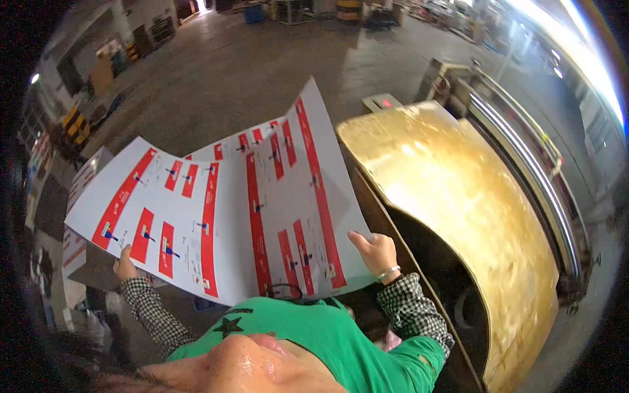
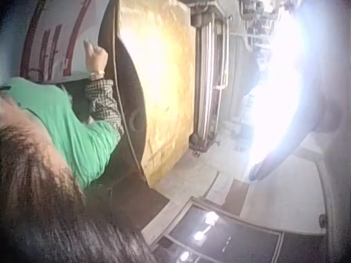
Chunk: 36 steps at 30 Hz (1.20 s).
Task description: The person repeatedly picks up large printed sheets from a conveyor belt and stacks them onto a growing pile on a nearby pallet. The sheets feature red and white graphics. The person handles the sheets by hand, aligning them carefully before placing them down.
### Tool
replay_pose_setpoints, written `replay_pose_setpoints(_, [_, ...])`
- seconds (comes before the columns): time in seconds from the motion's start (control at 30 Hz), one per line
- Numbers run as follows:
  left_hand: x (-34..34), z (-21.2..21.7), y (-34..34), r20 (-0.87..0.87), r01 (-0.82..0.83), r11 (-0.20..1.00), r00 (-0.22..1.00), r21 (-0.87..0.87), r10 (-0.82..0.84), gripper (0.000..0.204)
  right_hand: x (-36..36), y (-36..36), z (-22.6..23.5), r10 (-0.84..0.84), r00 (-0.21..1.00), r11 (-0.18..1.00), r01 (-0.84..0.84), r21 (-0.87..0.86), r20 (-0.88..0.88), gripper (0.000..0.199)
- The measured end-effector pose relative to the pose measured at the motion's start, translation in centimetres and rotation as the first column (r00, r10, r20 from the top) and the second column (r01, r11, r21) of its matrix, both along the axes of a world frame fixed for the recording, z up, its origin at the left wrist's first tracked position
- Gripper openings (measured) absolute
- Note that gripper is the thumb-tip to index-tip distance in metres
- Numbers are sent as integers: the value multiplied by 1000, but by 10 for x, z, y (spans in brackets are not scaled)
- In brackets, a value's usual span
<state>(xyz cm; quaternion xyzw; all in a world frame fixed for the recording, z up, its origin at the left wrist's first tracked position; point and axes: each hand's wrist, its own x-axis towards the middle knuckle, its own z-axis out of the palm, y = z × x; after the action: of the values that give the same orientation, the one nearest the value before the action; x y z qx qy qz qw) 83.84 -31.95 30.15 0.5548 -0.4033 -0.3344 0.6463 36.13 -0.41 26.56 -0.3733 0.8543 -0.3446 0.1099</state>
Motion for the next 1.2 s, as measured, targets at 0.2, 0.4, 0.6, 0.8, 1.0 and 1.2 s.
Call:
replay_pose_setpoints(0.2, [59, -55, 29, -107, 130, 985, 984, -115, -142, 36, 151, 101, -64, -202, 978, 936, 207, -286, 49, 45])
replay_pose_setpoints(0.4, [108, -125, -16, -217, 156, 959, 954, -235, -209, 36, 226, 99, -161, -374, 896, 789, 442, -427, 238, 44])
replay_pose_setpoints(0.6, [146, -191, -79, -266, 218, 945, 922, -242, -281, 36, 177, 151, -273, -544, 792, 728, 610, -314, 277, 55])
replay_pose_setpoints(0.8, [132, -238, -270, 141, 327, 782, 944, -531, -300, 35, 233, 126, -316, -702, 597, 532, 802, -271, 389, 78])
replay_pose_setpoints(1.0, [149, -273, -383, -21, 300, 952, 954, 52, -299, 47, 152, 158, -307, -877, 407, 410, 911, -46, 254, 88])
replay_pose_setpoints(1.2, [165, -336, -412, -570, 584, 811, 676, 27, -467, 41, 199, 102, -243, -963, 265, 245, 940, 239, -55, 75])
